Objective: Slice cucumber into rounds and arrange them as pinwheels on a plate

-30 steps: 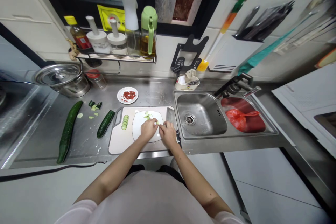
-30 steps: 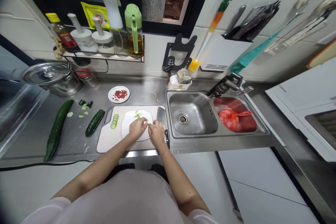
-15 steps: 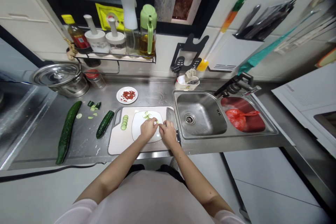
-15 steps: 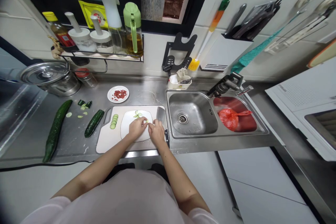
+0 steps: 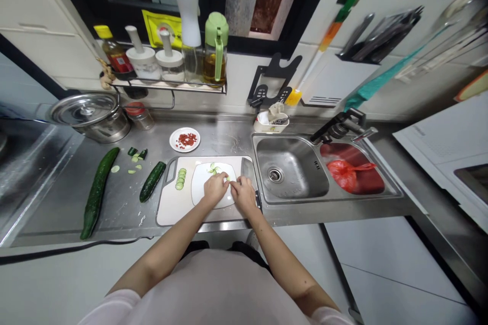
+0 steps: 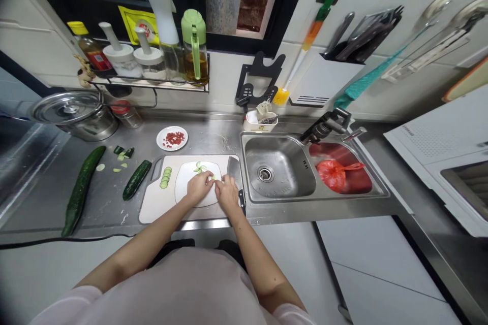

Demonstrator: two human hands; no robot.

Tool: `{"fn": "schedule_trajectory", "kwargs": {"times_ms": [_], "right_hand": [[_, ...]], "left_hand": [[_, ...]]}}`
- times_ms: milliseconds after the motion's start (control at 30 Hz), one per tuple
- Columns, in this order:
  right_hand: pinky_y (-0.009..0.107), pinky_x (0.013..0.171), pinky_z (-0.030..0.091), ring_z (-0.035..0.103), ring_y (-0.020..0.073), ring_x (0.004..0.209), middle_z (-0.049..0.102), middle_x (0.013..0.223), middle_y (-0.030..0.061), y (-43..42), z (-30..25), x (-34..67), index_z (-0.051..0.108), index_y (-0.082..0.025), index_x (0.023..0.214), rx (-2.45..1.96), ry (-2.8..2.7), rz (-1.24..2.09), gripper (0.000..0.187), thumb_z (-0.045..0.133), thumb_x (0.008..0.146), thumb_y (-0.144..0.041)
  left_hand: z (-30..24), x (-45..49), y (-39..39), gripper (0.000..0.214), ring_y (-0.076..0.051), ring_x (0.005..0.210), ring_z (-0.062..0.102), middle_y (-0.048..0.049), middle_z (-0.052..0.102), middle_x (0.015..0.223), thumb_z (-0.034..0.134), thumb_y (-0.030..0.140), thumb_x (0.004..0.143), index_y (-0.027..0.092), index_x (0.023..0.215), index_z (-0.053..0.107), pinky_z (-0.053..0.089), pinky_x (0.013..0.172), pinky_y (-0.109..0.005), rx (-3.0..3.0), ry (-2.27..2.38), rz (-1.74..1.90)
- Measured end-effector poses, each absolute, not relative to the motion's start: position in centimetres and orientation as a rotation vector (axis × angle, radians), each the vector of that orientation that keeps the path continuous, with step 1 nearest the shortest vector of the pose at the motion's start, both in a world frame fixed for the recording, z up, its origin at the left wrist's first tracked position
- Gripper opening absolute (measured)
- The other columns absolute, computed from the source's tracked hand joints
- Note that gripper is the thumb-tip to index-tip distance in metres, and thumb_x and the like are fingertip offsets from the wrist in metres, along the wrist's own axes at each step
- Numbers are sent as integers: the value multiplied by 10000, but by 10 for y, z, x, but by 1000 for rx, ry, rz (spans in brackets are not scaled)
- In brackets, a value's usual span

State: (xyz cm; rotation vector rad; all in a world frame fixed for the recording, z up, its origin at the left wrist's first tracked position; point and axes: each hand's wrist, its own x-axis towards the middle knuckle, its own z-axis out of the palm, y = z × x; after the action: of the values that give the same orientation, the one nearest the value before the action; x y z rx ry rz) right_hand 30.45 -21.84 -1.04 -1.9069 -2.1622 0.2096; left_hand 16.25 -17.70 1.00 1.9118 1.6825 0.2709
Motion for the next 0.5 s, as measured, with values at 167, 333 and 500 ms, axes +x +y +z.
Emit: {"fn": "schedule_trajectory", "kwargs": {"times_ms": [167,333,500], "right_hand": [[281,749,385,467,212,951,558,1050,80,-218,-11,304,727,-271,1042,-1878,-2128,240,251,506,924,-259],[298,818,420,501,211,972,579,1024,79,-217,-10,310,711,-231,1088,-1871,-1872,316,292,482,919,-293],[333,888,427,529,219,978,600,992,92,-218,-7,326,725,-187,1041,-1820,-1676,348,324,457,896,-298]], "left_hand": [[11,163,-177,228,-184,905,617,-19,686,923,534,309,897,262,1092,641,413,731,-266,1906,1689,275],[13,163,-179,221,-173,862,626,-7,689,882,547,309,886,257,1075,649,408,712,-257,1848,1686,308],[21,155,-185,230,-169,820,628,5,688,850,556,325,875,254,1068,659,402,684,-249,1739,1718,430]]}}
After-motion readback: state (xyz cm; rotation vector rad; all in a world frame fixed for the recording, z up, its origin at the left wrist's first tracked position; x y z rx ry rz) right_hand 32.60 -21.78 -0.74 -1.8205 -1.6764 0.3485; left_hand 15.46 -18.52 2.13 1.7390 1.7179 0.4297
